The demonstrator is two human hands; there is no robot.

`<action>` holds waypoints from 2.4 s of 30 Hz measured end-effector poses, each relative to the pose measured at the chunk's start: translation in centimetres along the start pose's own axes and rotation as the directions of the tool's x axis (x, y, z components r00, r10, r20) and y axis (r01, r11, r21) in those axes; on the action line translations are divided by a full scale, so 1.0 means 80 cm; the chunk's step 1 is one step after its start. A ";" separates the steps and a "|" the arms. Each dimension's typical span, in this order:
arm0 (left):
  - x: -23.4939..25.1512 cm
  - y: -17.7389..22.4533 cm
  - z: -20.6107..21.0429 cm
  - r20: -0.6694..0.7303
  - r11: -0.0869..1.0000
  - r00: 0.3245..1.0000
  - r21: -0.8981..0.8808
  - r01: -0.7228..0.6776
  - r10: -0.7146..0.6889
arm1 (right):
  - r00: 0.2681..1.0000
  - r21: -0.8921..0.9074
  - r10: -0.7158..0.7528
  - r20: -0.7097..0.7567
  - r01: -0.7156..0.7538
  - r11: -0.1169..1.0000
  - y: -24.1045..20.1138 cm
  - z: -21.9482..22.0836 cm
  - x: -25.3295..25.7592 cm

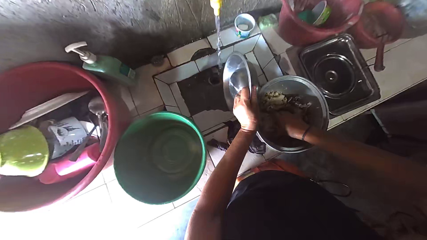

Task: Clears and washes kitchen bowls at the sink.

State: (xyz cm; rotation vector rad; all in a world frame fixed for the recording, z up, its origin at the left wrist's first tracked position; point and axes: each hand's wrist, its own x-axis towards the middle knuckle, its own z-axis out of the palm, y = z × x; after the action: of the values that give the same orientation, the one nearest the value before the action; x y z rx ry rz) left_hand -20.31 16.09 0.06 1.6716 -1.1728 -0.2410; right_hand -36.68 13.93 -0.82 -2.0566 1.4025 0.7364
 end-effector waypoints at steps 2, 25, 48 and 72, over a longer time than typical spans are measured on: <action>-0.005 -0.008 0.010 -0.019 1.000 1.000 0.020 0.005 -0.004 | 1.000 0.017 0.023 0.008 -0.023 1.000 -0.013 0.007 0.000; 0.022 0.000 -0.042 0.132 0.965 0.964 -0.096 0.245 -0.231 | 0.981 0.971 -0.091 0.172 -0.185 -0.149 0.013 -0.006 0.000; 0.028 0.091 -0.138 0.325 0.274 0.760 -0.794 0.543 -0.563 | 0.789 0.738 -0.210 -0.577 0.614 0.281 -0.100 -0.166 -0.106; 0.021 0.015 -0.101 0.514 0.198 0.683 -0.704 0.681 -0.519 | 0.559 0.224 -0.103 -0.823 0.486 0.845 0.035 -0.122 -0.087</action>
State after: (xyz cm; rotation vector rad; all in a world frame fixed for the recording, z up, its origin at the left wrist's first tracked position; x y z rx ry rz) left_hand -14.98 19.82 5.27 1.0400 -0.2177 -1.3066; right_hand -40.14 10.76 10.55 -2.2231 1.3609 -0.7202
